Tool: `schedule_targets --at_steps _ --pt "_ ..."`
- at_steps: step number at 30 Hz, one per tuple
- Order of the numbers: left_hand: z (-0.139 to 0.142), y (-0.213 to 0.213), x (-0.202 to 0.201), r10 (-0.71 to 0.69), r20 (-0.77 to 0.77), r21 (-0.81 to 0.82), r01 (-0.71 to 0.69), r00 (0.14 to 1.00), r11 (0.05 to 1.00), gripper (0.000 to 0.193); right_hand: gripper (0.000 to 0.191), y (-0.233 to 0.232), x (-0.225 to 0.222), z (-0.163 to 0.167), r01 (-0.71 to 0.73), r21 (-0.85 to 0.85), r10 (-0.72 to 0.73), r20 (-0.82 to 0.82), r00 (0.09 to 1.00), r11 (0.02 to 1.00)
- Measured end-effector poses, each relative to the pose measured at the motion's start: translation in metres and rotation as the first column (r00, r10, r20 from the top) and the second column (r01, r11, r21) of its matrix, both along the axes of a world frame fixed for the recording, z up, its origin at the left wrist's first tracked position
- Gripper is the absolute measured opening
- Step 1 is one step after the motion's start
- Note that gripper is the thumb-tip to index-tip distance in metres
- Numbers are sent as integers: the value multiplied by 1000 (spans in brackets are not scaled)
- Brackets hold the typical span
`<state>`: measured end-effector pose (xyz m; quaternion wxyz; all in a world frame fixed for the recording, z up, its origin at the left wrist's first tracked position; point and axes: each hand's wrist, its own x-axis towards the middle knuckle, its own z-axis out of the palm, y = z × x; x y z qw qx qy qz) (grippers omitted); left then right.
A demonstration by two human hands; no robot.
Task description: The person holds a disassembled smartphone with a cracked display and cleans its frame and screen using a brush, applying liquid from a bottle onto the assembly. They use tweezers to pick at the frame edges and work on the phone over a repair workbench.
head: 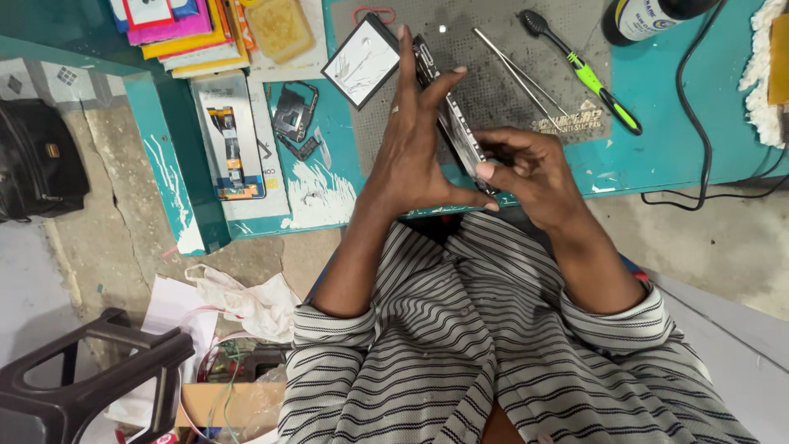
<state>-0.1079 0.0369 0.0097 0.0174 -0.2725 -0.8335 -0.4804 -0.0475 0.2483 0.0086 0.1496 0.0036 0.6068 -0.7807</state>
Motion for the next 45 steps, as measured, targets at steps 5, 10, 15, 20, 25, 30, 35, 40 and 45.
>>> schedule_targets --at_steps 5,10,15,20,25,30,35,40,45 --pt "4 4 -2 30 -91 93 -22 995 995 139 36 4 2 9 23 -114 -38 -136 990 993" --pt "17 9 4 27 -138 523 50 990 851 129 52 51 -21 -1 727 305 -342 -727 595 615" --pt "31 14 10 45 -105 719 45 993 693 115 100 96 -52 -32 755 473 -157 -792 591 454" --pt "36 14 26 28 -49 770 20 998 637 109 106 102 -60 -45 717 523 -181 -735 653 461" --pt "37 12 33 25 -5 820 -10 1000 572 101 96 103 -74 -41 747 440 -167 -797 581 499" --pt "45 15 34 60 60 909 -79 996 408 78 86 87 -51 -9 757 404 -142 -830 540 513" --pt "45 8 25 146 -46 864 -33 988 502 83 76 57 -26 53 778 426 208 -905 372 462" --pt "34 5 19 142 125 951 -159 982 267 29 56 36 2 85 764 501 459 -835 303 407" --pt "29 -21 22 -327 357 904 -412 875 -114 69 40 42 22 83 744 516 514 -814 272 425"
